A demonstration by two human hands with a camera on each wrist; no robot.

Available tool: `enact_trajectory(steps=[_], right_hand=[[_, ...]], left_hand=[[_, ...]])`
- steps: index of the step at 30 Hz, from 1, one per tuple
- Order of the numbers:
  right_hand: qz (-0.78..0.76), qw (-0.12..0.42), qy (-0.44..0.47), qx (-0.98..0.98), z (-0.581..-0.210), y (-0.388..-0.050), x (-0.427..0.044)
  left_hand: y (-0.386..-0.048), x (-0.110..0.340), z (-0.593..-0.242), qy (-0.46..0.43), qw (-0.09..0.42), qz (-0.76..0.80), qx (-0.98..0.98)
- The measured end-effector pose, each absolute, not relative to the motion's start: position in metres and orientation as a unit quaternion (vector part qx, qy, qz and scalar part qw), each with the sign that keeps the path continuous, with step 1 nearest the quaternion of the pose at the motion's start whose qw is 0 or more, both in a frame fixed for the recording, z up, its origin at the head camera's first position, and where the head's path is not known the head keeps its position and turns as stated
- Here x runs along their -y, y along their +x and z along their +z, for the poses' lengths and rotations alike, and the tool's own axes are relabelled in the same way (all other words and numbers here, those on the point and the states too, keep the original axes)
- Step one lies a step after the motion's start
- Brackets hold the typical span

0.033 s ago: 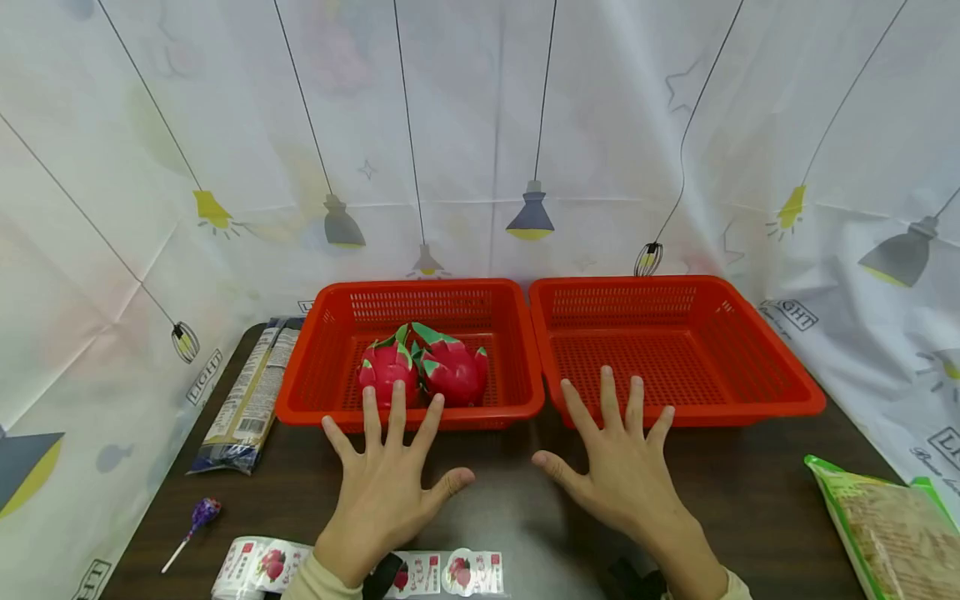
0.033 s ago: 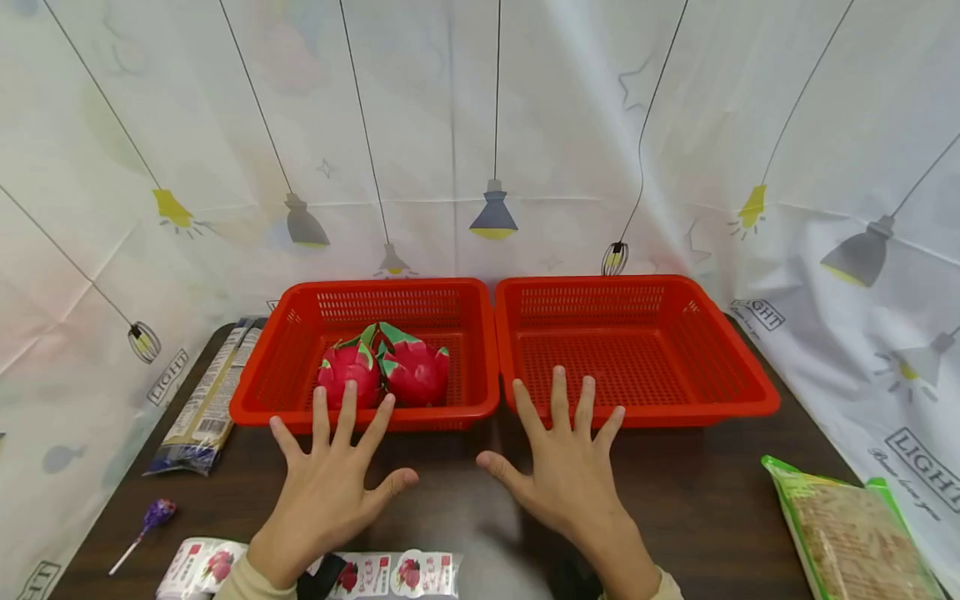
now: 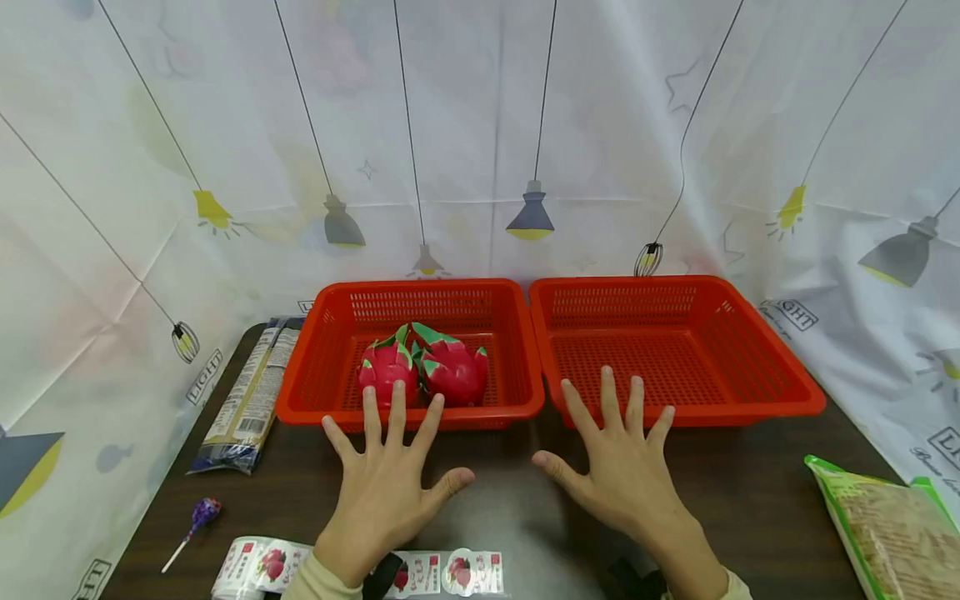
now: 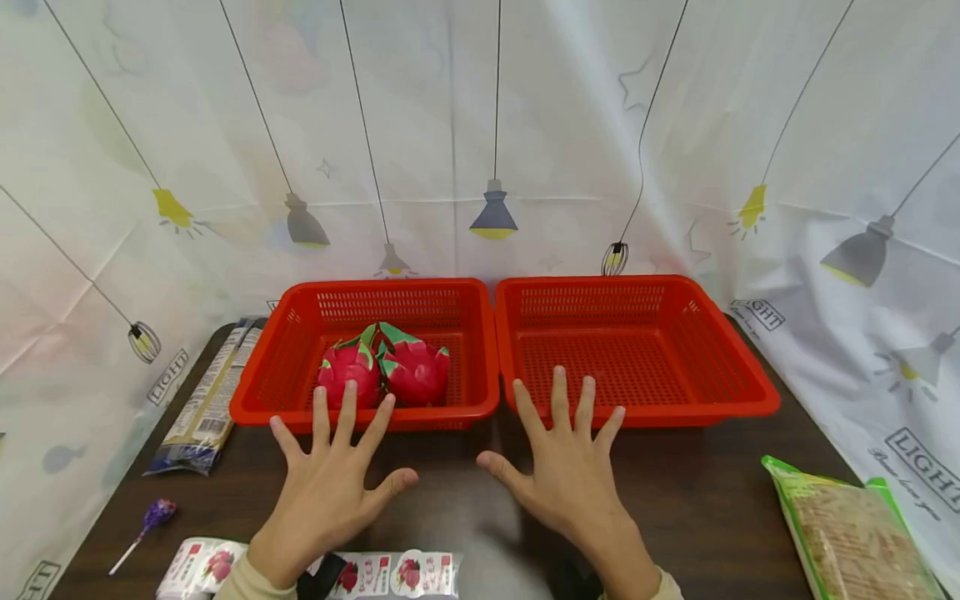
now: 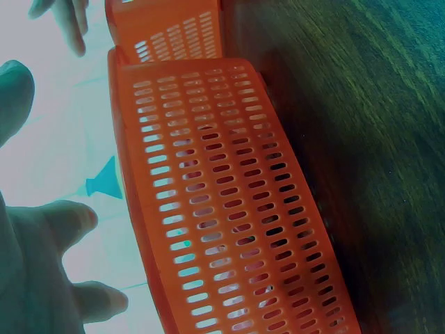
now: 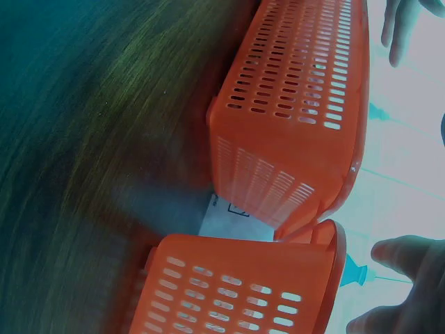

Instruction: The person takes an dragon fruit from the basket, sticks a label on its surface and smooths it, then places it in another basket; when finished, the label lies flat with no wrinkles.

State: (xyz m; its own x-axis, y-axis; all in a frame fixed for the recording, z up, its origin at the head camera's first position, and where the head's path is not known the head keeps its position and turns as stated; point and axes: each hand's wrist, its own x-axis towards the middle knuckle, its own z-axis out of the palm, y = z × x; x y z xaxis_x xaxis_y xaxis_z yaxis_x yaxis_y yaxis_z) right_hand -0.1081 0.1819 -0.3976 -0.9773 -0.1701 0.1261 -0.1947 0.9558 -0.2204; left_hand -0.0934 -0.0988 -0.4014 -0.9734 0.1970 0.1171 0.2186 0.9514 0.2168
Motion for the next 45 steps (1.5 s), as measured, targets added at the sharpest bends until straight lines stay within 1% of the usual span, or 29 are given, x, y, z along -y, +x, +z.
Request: enact_trajectory(steps=[4,6,7,8,11,12,13,14,15,16,18,20,22,24,26,28,34,40,42,45], right_hand=[[0.119,0.052,0.094,0.987,-0.396,-0.107,-0.182],[0.124,0.05,0.095,0.986,-0.395,-0.106,-0.181],[0.128,0.049,0.097,0.986,-0.395,-0.105,-0.181],[0.131,0.049,0.098,0.985,-0.394,-0.105,-0.181],[0.147,0.055,0.105,0.982,-0.392,-0.104,-0.181],[0.154,0.06,0.108,0.98,-0.391,-0.105,-0.181],[0.162,0.066,0.113,0.978,-0.389,-0.106,-0.181],[0.171,0.075,0.117,0.975,-0.388,-0.107,-0.18],[0.179,0.085,0.122,0.972,-0.385,-0.108,-0.18],[0.188,0.092,0.128,0.969,-0.384,-0.11,-0.178],[0.204,0.106,0.14,0.963,-0.379,-0.115,-0.173],[0.215,0.115,0.154,0.957,-0.373,-0.121,-0.165],[0.222,0.115,0.167,0.954,-0.366,-0.13,-0.154],[0.229,0.106,0.178,0.951,-0.362,-0.14,-0.142],[0.236,0.084,0.181,0.951,-0.36,-0.151,-0.128],[0.242,0.056,0.178,0.952,-0.361,-0.161,-0.115],[0.242,-0.008,0.174,0.955,-0.371,-0.194,-0.082],[0.225,-0.094,0.152,0.958,-0.38,-0.218,-0.061],[0.222,-0.11,0.143,0.958,-0.383,-0.224,-0.057],[0.218,-0.112,0.135,0.96,-0.388,-0.232,-0.053]], left_hand=[[-0.093,0.099,-0.402,-0.103,0.044,-0.119,0.987],[-0.092,0.101,-0.403,-0.101,0.067,-0.131,0.984],[-0.092,0.102,-0.404,-0.097,0.095,-0.146,0.98],[-0.091,0.104,-0.406,-0.094,0.137,-0.168,0.972],[-0.09,0.114,-0.41,-0.063,0.294,-0.312,0.901],[-0.09,0.117,-0.41,-0.045,0.335,-0.376,0.863],[-0.091,0.122,-0.41,-0.024,0.358,-0.455,0.815],[-0.092,0.126,-0.409,0.004,0.365,-0.535,0.762],[-0.092,0.131,-0.408,0.041,0.352,-0.617,0.703],[-0.092,0.137,-0.407,0.087,0.325,-0.69,0.641],[-0.094,0.149,-0.407,0.185,0.242,-0.8,0.517],[-0.097,0.16,-0.409,0.255,0.154,-0.856,0.423],[-0.101,0.168,-0.413,0.278,0.085,-0.882,0.37],[-0.106,0.172,-0.418,0.273,0.047,-0.897,0.345],[-0.11,0.173,-0.421,0.261,0.035,-0.905,0.335],[-0.113,0.173,-0.424,0.25,0.036,-0.91,0.328],[-0.114,0.172,-0.423,0.24,0.054,-0.919,0.308],[-0.114,0.173,-0.423,0.24,0.066,-0.922,0.297],[-0.115,0.173,-0.424,0.244,0.063,-0.921,0.297],[-0.116,0.173,-0.425,0.246,0.06,-0.92,0.298]])
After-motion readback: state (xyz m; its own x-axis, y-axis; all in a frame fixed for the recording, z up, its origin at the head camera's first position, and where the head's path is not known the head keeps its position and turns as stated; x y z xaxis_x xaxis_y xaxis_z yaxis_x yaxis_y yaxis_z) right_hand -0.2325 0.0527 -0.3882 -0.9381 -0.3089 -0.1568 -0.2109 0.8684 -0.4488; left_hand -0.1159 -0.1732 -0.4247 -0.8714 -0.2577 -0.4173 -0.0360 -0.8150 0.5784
